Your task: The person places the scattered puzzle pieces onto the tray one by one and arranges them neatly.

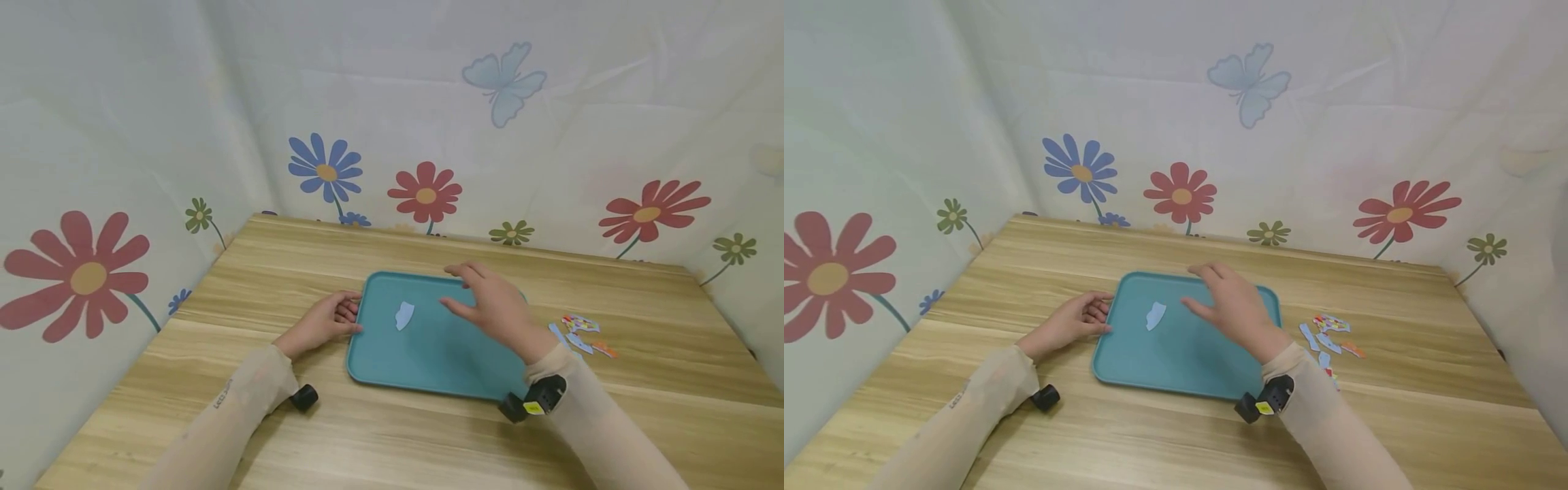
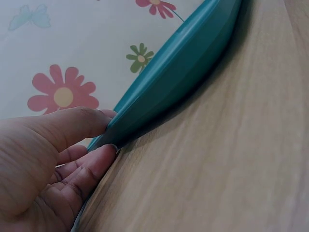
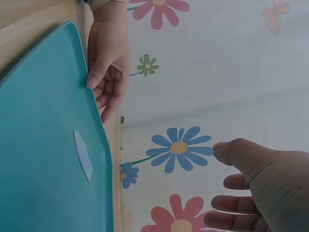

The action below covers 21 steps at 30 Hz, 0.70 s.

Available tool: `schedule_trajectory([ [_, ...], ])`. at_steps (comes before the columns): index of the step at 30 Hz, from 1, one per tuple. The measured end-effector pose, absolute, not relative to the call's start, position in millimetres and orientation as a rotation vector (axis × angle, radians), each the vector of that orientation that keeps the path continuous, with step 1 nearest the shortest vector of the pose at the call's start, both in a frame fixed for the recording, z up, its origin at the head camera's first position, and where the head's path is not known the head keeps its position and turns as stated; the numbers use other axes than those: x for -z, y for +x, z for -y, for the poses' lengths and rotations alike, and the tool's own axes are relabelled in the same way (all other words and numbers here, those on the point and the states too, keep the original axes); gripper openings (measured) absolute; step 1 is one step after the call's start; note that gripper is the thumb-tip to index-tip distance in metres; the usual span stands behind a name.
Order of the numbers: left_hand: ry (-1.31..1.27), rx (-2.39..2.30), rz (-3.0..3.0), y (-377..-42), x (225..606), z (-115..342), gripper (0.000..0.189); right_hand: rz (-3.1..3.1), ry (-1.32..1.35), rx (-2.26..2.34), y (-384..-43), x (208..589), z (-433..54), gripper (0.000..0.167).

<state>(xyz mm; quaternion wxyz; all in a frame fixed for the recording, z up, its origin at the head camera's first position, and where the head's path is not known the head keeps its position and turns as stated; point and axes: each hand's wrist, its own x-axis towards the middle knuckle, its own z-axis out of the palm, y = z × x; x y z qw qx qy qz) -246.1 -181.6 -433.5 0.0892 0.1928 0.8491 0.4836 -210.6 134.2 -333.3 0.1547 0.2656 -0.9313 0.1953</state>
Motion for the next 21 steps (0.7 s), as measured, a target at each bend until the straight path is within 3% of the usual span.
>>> schedule_trajectory([
  [11, 0.589, -1.403, -2.539, -231, 409, 175, 0.059, 2.550, 0.787, -0.571, -200, 332, -151, 0.052],
  [21, 0.586, -1.419, -2.539, -244, 431, 181, 0.063, 2.423, 0.821, -0.551, -193, 333, -164, 0.050],
])
